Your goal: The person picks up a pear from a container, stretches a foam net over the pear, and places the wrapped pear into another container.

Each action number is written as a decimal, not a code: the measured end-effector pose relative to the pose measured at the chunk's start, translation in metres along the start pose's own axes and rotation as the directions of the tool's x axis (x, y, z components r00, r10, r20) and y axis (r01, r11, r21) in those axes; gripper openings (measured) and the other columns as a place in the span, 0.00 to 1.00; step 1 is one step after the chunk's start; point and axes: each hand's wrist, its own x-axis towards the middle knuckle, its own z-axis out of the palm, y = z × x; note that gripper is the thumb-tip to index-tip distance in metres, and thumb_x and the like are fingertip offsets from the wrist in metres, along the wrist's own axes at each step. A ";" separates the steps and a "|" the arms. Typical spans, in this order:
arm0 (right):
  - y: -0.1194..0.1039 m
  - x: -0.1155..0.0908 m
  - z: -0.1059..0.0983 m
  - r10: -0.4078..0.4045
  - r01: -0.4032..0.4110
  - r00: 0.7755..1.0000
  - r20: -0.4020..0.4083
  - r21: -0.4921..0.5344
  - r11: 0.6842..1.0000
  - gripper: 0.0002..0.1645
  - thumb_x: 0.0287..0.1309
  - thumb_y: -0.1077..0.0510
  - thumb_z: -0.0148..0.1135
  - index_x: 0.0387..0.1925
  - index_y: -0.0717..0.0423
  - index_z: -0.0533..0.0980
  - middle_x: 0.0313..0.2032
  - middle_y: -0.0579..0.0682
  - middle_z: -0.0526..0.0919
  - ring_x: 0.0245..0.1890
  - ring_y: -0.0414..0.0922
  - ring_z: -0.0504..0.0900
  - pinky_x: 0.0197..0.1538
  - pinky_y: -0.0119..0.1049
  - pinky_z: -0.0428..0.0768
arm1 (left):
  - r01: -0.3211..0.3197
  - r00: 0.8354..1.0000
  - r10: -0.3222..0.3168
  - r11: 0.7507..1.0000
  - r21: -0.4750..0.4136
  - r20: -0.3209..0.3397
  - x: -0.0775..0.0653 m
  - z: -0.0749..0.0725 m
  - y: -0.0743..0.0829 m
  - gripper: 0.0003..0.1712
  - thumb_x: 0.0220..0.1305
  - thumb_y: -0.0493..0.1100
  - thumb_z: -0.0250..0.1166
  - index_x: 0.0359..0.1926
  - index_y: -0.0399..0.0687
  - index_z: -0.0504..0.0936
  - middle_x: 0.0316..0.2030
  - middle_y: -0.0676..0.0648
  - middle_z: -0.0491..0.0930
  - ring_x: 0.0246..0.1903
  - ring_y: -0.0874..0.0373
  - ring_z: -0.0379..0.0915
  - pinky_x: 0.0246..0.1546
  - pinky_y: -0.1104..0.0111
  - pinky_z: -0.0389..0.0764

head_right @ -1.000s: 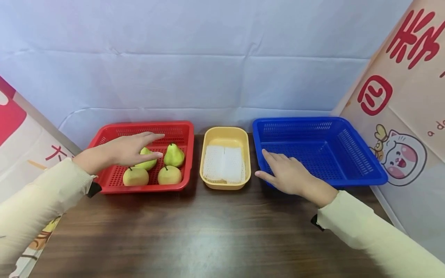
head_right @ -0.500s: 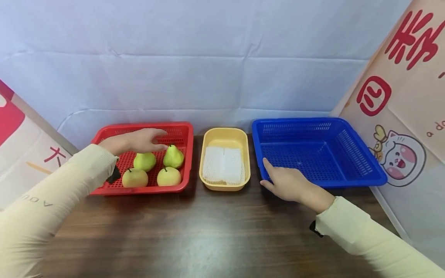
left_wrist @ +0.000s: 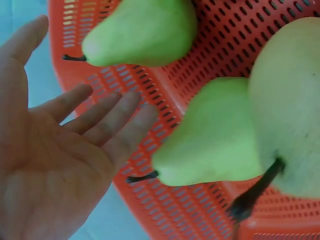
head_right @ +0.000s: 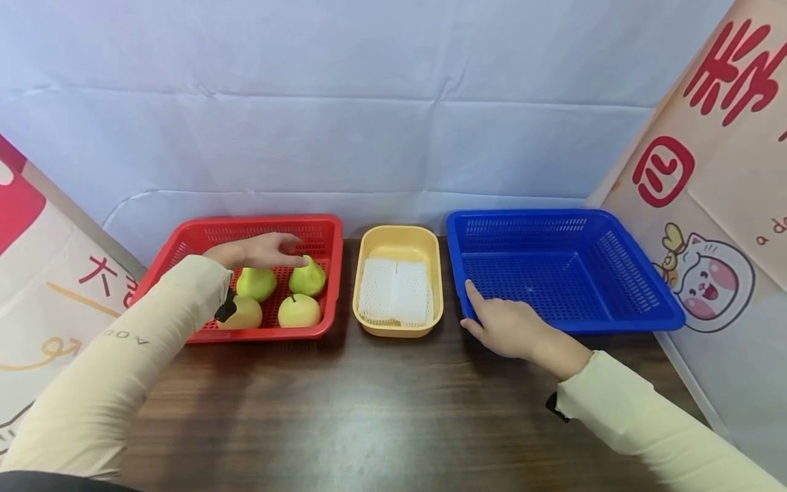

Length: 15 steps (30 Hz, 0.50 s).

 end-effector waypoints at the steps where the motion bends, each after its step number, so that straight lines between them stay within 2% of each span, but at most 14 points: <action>1: 0.000 0.000 0.000 -0.002 0.002 1.000 0.000 0.001 1.000 0.45 0.74 0.47 0.55 0.76 0.71 0.51 0.14 0.42 0.67 0.13 0.38 0.66 0.17 0.35 0.60 | 0.009 1.000 -0.009 1.000 -0.010 0.010 0.001 0.001 -0.002 0.49 0.70 0.62 0.61 0.75 0.32 0.57 0.73 0.33 0.61 0.71 0.39 0.57 0.71 0.46 0.60; 6: -0.002 -0.002 0.000 -0.003 0.003 1.000 0.002 0.007 1.000 0.44 0.75 0.48 0.55 0.76 0.71 0.51 0.14 0.42 0.67 0.13 0.39 0.66 0.18 0.35 0.61 | 0.045 0.997 -0.043 0.998 -0.033 0.058 0.006 0.004 -0.008 0.52 0.68 0.65 0.61 0.76 0.34 0.56 0.73 0.34 0.60 0.71 0.39 0.55 0.71 0.46 0.60; 15: -0.003 -0.003 -0.002 -0.003 0.003 1.000 0.016 0.005 1.000 0.44 0.75 0.48 0.54 0.76 0.71 0.50 0.14 0.42 0.67 0.13 0.38 0.65 0.18 0.34 0.60 | 0.074 0.994 -0.067 0.994 -0.080 0.091 0.015 0.007 -0.006 0.52 0.68 0.65 0.61 0.77 0.36 0.55 0.74 0.35 0.57 0.71 0.41 0.54 0.70 0.47 0.63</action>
